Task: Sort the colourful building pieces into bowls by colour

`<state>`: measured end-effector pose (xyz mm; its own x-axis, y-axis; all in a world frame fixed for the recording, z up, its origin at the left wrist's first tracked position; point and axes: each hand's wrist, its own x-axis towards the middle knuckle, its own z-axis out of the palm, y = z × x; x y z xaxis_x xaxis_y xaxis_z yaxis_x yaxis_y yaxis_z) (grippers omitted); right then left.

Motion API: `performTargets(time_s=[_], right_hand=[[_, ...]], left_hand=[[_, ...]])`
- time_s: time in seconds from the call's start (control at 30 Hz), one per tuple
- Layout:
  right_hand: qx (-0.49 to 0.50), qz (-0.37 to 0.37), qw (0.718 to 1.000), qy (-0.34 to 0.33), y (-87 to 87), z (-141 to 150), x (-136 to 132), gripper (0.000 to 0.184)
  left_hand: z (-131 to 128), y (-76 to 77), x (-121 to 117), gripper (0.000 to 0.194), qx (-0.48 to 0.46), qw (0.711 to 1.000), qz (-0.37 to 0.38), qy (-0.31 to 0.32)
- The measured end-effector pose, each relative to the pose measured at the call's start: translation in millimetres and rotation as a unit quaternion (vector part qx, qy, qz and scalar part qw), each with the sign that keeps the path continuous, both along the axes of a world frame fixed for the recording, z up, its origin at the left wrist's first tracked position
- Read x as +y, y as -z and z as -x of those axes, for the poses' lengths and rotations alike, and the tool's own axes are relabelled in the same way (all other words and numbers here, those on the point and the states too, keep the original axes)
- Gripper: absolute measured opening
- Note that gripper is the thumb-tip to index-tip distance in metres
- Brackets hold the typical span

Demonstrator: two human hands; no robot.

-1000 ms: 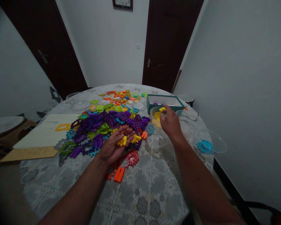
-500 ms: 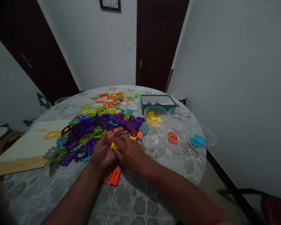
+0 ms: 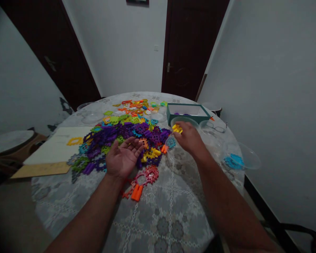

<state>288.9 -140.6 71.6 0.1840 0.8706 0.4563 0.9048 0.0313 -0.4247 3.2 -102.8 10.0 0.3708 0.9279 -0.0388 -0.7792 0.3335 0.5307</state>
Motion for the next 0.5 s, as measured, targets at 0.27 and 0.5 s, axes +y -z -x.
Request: performTargets(time_s=[0.27, 0.5], right_hand=[[-0.014, -0.107, 0.989, -0.097, 27.0, 61, -26, 0.034], [-0.044, -0.043, 0.965, -0.255, 94.6, 149, -65, 0.048]], left_hand=[[11, -2.8, 2, 0.046, 0.014, 0.999, -0.021, -0.026], [13, -12.8, -4, 0.039, 0.04, 0.994, -0.063, -0.081]])
